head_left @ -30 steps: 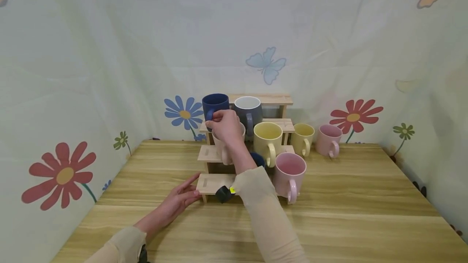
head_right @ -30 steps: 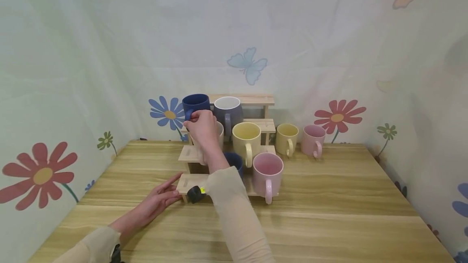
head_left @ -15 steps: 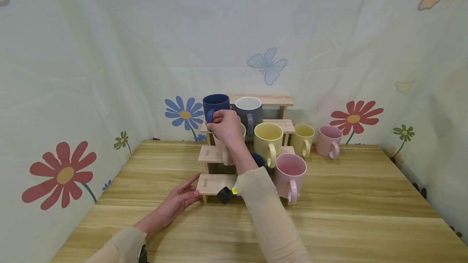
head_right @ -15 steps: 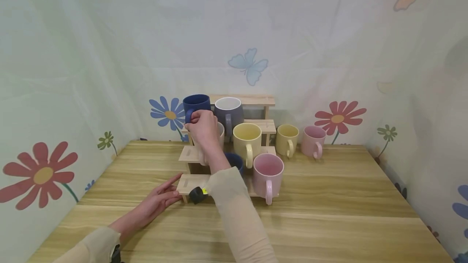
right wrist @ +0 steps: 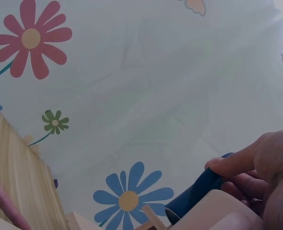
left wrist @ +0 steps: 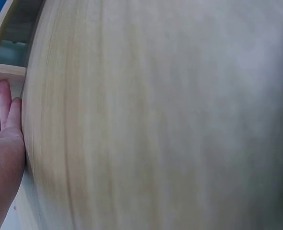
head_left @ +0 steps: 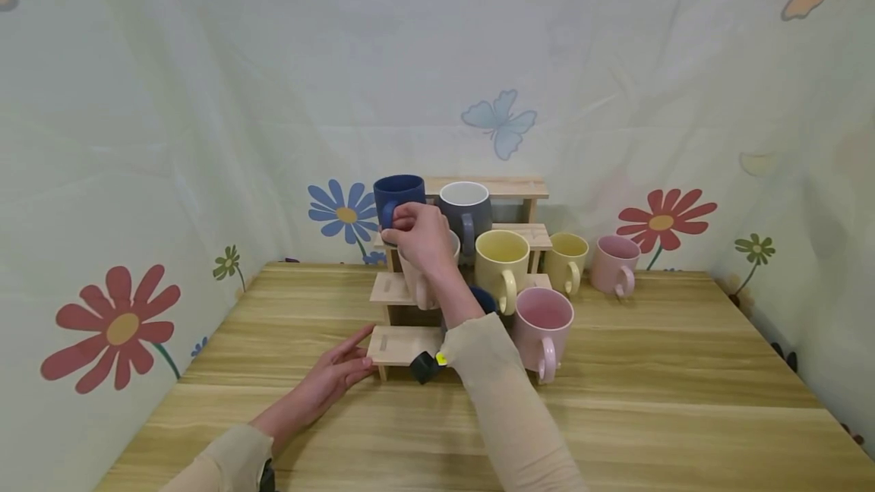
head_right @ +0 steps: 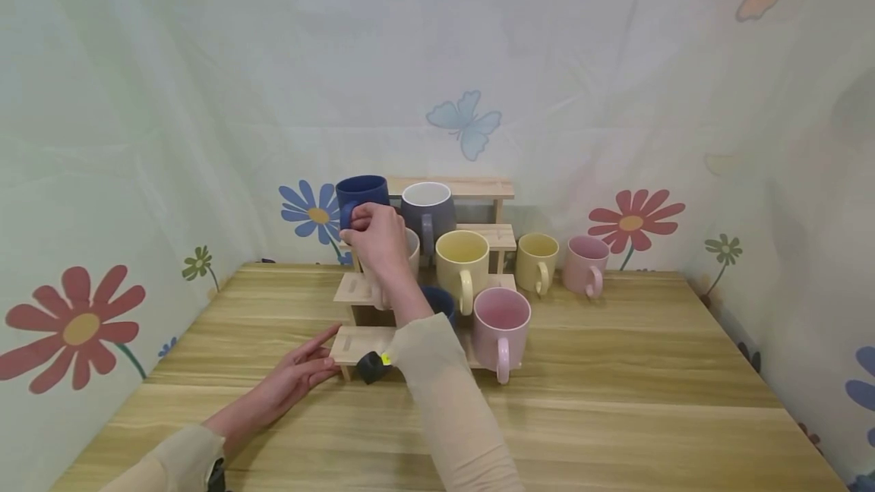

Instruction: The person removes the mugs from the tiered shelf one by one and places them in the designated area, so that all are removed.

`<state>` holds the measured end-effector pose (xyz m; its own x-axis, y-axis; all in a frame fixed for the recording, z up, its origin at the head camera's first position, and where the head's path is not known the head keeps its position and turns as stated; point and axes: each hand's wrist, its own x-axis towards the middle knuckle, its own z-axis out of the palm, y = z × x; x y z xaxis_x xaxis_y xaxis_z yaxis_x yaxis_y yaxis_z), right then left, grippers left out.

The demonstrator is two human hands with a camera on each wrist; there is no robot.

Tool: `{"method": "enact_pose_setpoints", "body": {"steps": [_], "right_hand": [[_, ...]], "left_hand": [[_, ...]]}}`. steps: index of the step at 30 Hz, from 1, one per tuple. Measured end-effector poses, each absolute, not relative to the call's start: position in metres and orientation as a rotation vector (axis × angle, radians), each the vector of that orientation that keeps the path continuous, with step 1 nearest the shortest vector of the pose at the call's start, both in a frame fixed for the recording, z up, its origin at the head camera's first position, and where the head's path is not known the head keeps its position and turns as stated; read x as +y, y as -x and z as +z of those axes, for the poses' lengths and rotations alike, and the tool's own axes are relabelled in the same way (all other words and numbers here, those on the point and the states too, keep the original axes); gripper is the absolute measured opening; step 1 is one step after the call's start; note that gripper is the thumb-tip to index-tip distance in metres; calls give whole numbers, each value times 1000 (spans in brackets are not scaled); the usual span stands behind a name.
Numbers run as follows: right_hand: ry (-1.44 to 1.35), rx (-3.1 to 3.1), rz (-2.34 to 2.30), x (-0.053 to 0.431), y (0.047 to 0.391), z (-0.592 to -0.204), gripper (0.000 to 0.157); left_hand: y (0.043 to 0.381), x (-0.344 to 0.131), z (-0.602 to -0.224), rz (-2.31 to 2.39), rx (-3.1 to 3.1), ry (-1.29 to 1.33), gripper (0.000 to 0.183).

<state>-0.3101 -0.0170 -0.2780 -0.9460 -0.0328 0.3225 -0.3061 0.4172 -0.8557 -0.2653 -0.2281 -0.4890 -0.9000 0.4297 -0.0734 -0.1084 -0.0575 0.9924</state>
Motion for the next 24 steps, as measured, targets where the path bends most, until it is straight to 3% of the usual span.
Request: {"method": "enact_pose_setpoints", "body": {"steps": [8, 24], "right_hand": [[-412, -2321, 1609, -17, 312, -277, 29], [-666, -2108, 1612, -7, 296, -265, 22]], "left_hand": [[265, -228, -489, 2020, 1856, -343, 73], [265, -229, -490, 2038, 1849, -356, 73]]}}
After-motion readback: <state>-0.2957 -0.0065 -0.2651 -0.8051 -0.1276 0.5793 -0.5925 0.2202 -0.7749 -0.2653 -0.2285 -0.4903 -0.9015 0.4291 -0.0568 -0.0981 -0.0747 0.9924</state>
